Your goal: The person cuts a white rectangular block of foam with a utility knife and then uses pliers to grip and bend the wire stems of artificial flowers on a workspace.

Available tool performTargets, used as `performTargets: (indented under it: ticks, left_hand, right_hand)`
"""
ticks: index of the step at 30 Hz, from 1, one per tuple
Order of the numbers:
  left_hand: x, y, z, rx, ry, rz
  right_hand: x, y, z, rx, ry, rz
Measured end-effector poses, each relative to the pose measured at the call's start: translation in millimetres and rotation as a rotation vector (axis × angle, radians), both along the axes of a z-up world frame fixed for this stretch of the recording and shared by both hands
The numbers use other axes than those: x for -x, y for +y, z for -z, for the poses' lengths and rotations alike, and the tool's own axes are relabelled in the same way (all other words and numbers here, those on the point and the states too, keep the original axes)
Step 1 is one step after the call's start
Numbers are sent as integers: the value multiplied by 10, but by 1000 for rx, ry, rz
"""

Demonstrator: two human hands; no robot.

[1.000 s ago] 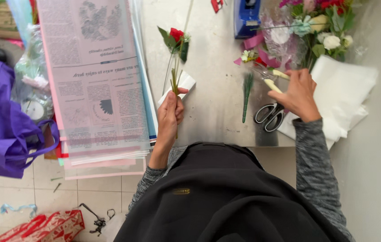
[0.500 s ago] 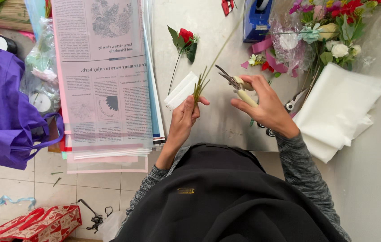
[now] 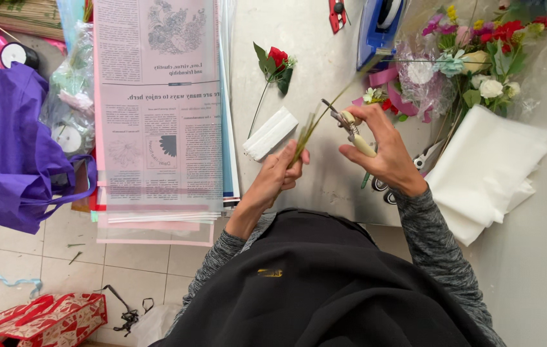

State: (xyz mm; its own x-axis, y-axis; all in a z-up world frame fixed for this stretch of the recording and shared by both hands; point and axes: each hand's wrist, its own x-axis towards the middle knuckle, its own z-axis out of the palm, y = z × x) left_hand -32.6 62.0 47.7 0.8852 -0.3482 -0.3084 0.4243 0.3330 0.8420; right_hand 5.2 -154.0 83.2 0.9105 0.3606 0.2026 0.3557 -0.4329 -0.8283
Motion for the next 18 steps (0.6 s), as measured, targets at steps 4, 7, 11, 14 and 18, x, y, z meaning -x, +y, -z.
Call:
performTargets:
  ticks: [4, 7, 11, 14, 18]
  left_hand:
    - [7, -24, -60, -82, -1, 50]
    - [12, -30, 157, -225, -115, -10]
    - [20, 18, 72, -499, -218, -14]
    - [29, -6, 109, -538, -185, -53]
    - [38, -70, 149, -570, -238, -107]
  right_hand:
    - [-6, 5, 12, 191, -72, 6]
    - [40, 21, -22, 268, -83, 14]
    - [65, -39, 74, 221, -43, 19]
    - [91, -51, 100, 178, -2, 73]
    - [124, 4, 173, 171, -1, 92]
